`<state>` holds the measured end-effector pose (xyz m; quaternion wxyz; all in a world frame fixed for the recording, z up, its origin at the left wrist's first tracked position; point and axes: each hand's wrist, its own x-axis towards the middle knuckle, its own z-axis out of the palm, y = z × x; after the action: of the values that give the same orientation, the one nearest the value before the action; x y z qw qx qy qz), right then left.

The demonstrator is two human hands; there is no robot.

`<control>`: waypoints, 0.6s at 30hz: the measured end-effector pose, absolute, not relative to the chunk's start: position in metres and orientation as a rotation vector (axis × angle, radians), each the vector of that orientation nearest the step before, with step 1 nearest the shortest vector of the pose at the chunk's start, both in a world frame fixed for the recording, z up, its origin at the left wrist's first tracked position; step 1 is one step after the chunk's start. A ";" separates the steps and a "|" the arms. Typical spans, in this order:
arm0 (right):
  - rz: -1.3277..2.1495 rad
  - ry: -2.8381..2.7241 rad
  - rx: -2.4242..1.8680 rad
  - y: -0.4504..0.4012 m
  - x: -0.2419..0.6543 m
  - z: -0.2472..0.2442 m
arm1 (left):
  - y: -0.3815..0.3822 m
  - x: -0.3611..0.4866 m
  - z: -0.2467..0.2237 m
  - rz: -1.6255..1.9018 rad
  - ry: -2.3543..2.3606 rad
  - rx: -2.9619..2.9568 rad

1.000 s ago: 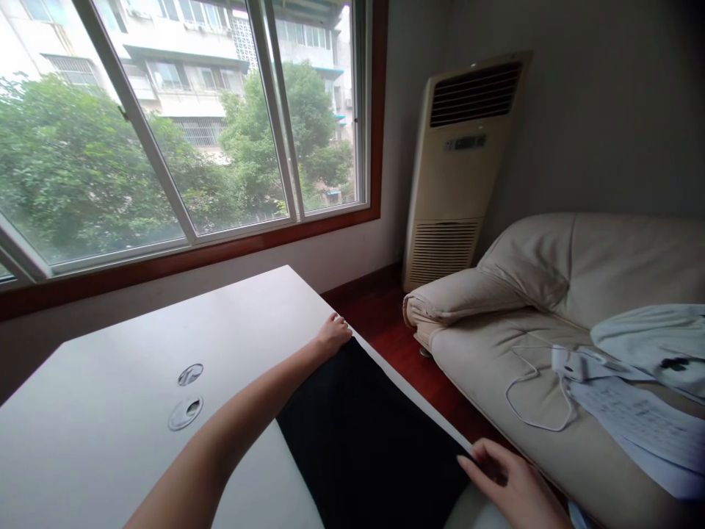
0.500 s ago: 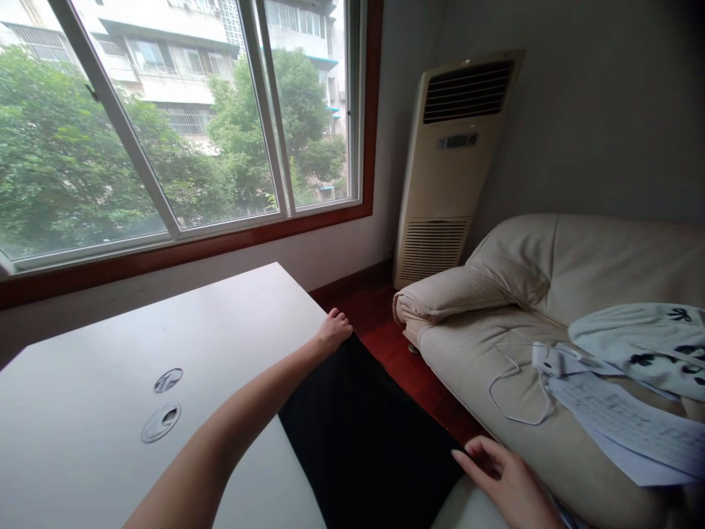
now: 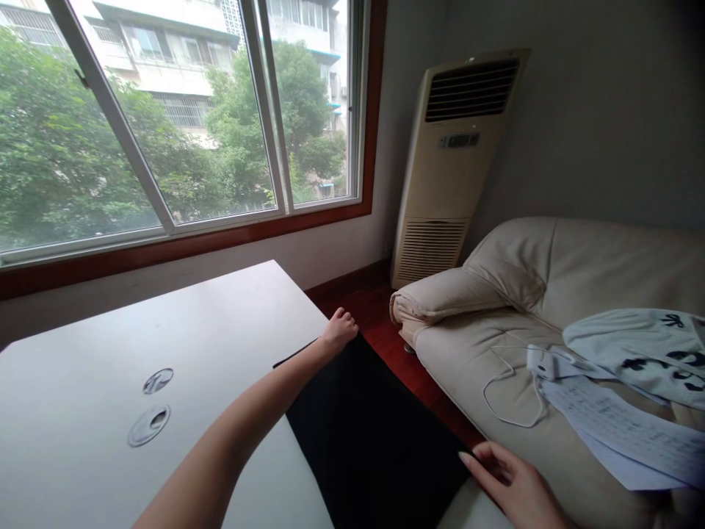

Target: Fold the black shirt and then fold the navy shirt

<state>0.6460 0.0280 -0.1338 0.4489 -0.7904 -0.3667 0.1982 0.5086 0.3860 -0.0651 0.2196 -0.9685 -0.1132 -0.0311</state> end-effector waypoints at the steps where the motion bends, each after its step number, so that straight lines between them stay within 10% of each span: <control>1: 0.494 -0.909 -1.952 0.027 0.647 -0.133 | 0.386 0.510 -0.066 -0.092 -0.312 -2.677; 18: 0.139 -0.711 -1.926 0.019 0.648 -0.135 | 0.347 0.493 -0.072 -0.481 -0.391 -2.944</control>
<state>0.6479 0.0188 -0.1351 0.5158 -0.8018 -0.2960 0.0579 0.4934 0.3473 -0.0723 0.0664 -0.9764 -0.1295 -0.1595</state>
